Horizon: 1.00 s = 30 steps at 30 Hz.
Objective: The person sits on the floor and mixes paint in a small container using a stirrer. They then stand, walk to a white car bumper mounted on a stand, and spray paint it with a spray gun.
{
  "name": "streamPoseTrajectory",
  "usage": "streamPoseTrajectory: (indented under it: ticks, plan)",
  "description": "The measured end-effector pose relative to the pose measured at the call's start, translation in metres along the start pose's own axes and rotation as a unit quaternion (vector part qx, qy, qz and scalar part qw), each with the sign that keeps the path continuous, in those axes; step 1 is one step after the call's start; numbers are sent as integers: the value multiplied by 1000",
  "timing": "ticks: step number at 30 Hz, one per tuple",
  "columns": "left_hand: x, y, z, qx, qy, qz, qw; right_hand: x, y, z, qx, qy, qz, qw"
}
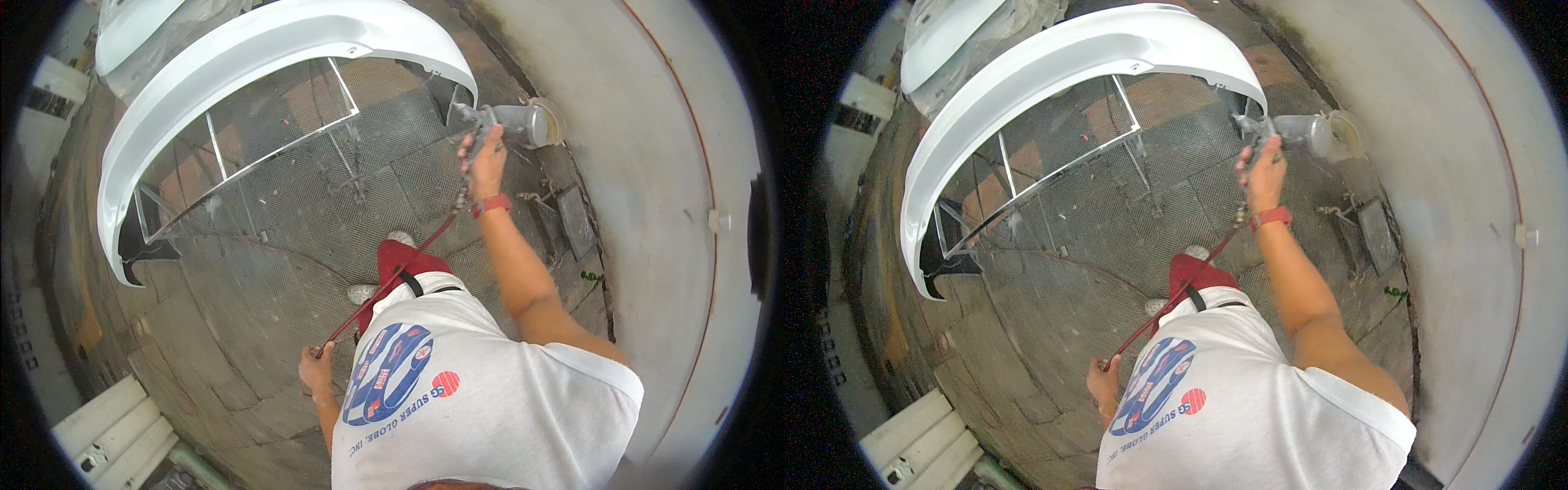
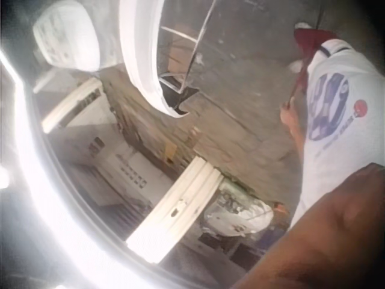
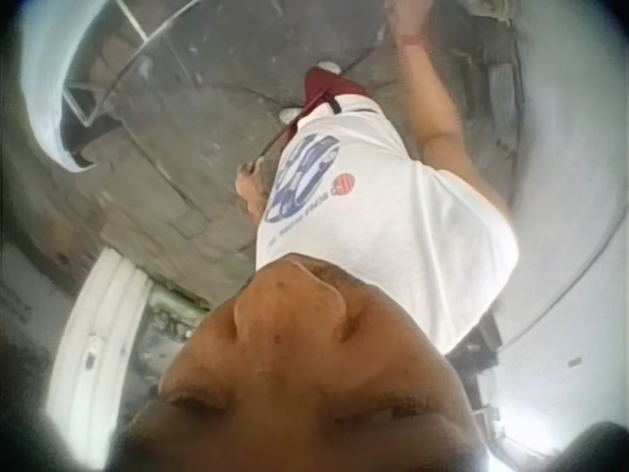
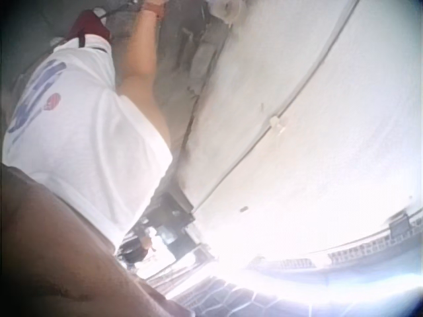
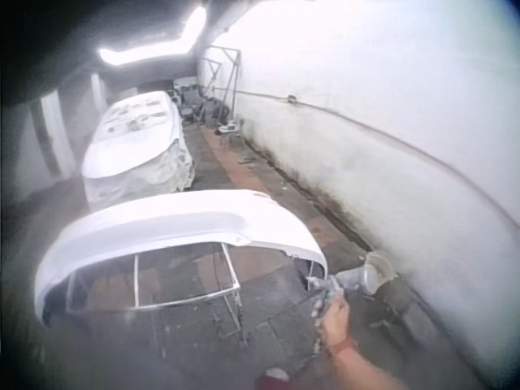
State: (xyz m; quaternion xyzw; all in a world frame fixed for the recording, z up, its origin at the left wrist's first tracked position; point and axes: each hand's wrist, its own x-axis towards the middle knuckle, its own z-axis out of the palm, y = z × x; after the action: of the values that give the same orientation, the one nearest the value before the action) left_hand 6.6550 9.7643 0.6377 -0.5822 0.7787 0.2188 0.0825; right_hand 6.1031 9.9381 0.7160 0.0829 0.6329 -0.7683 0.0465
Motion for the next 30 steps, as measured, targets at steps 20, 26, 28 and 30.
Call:
streamPoseTrajectory:
  ticks: [20, 26, 28, 30]
  plan:
    - [127, -49, -42, -132, 6, -41, 990, -17, -28, 180, -137, -47, -30, 989]
    - [148, -96, -47, -156, -22, -114, 981, -75, -17, 296, -166, -175, -46, 969]
    - [156, -117, -52, -152, -10, -74, 986, -99, 0, 336, -185, -209, -85, 957]
    - [166, -145, -65, -151, -15, -71, 986, -132, 13, 377, -201, -244, -104, 943]
